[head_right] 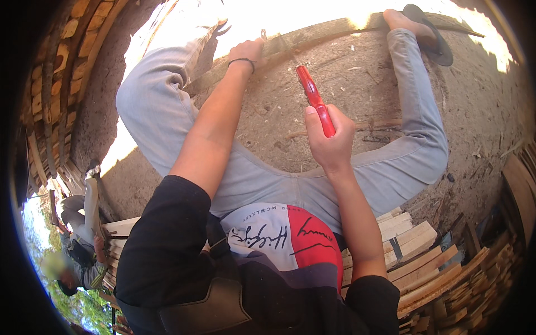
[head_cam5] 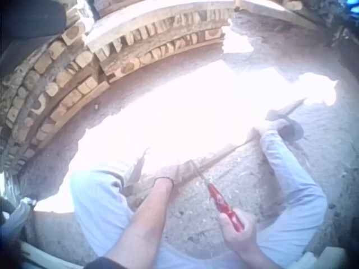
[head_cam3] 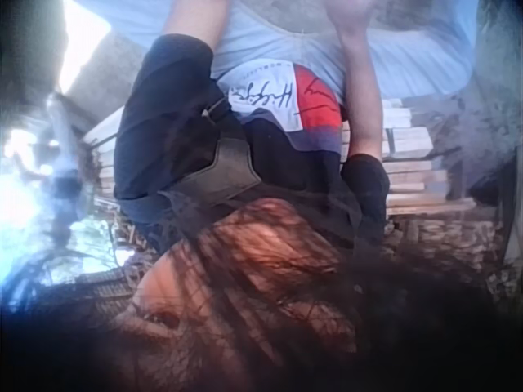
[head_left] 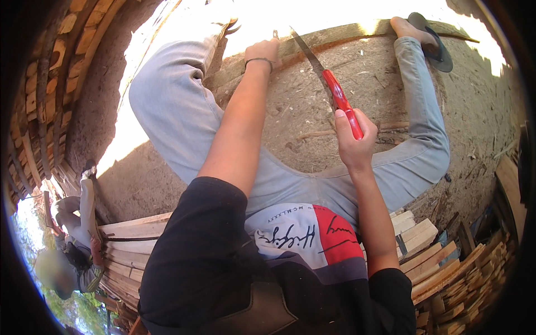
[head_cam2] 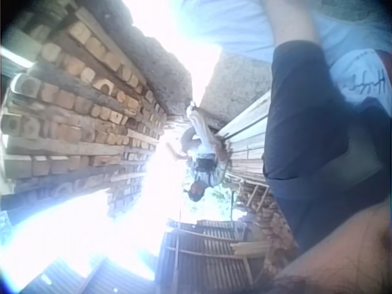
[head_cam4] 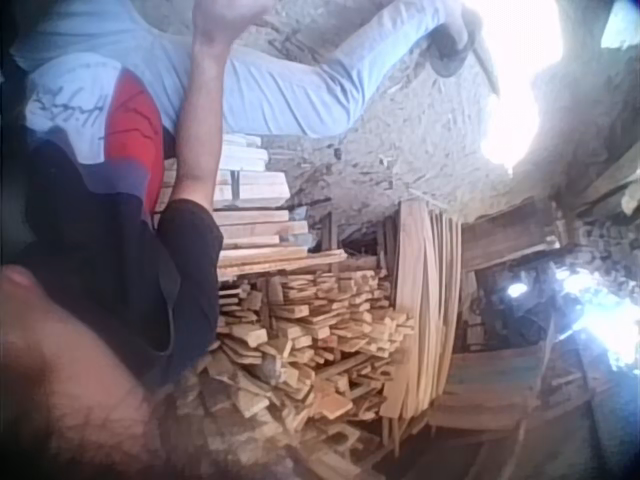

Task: The person is sawing a thin piece of wood by hand while sitting on the ground, using their left hand to steady the wood.

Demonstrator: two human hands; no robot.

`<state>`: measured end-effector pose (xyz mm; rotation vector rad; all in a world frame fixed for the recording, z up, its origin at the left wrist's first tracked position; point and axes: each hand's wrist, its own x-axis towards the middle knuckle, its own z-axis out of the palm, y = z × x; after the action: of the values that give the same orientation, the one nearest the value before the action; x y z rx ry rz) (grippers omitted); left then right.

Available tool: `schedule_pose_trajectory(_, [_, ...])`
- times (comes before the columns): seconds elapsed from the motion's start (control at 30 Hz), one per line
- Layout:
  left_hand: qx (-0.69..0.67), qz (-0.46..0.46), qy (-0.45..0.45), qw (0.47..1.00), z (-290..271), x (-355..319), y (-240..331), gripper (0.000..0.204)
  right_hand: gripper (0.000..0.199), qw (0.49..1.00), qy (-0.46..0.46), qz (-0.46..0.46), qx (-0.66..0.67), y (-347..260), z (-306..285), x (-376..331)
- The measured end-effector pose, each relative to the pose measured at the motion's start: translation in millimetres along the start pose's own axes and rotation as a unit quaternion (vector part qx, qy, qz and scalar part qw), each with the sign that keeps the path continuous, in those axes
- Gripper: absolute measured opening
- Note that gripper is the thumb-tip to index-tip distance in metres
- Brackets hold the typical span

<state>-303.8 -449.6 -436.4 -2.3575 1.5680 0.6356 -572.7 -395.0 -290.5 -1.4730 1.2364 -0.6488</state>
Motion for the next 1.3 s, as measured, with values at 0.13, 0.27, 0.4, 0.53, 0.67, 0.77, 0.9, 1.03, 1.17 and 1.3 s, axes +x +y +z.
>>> schedule_pose_trajectory(0.13, [0.005, -0.004, 0.002, 1.000, 0, 0, 0, 0.027, 0.030, 0.999, -0.003, 0.032, 0.000, -7, -17, -16])
schedule_pose_trajectory(0.27, [0.000, -0.009, -0.001, 1.000, -2, -2, 1, 0.027, 0.028, 0.996, -0.011, 0.085, 0.040, -14, -33, -31])
schedule_pose_trajectory(0.4, [0.007, -0.009, -0.001, 1.000, -5, -5, 4, 0.026, 0.028, 0.997, -0.018, 0.065, 0.025, -18, -37, -35])
schedule_pose_trajectory(0.53, [0.005, -0.013, -0.006, 1.000, -8, -7, 4, 0.026, 0.029, 0.998, -0.024, 0.059, 0.027, -19, -33, -26])
schedule_pose_trajectory(0.67, [0.013, -0.016, 0.015, 1.000, 1, -2, -4, 0.025, 0.032, 0.998, -0.012, 0.052, 0.041, -9, -8, 0])
schedule_pose_trajectory(0.77, [0.015, -0.006, -0.011, 1.000, -9, -4, 10, 0.025, 0.033, 1.000, -0.002, 0.005, 0.003, 1, 6, 28])
schedule_pose_trajectory(0.9, [0.005, -0.010, 0.010, 1.000, 4, 1, 0, 0.027, 0.032, 0.997, -0.010, 0.055, 0.053, -3, 1, 24])
schedule_pose_trajectory(1.03, [0.007, -0.011, -0.001, 1.000, -1, -3, 2, 0.029, 0.030, 0.996, -0.013, 0.081, 0.044, -4, -31, -15])
schedule_pose_trajectory(1.17, [0.007, -0.007, 0.012, 1.000, -6, -10, 0, 0.029, 0.029, 0.996, -0.014, 0.071, 0.060, -9, -40, -28])
schedule_pose_trajectory(1.3, [0.003, 0.003, 0.025, 1.000, -10, -13, 1, 0.029, 0.031, 0.997, -0.016, 0.043, 0.056, 3, -8, 16])
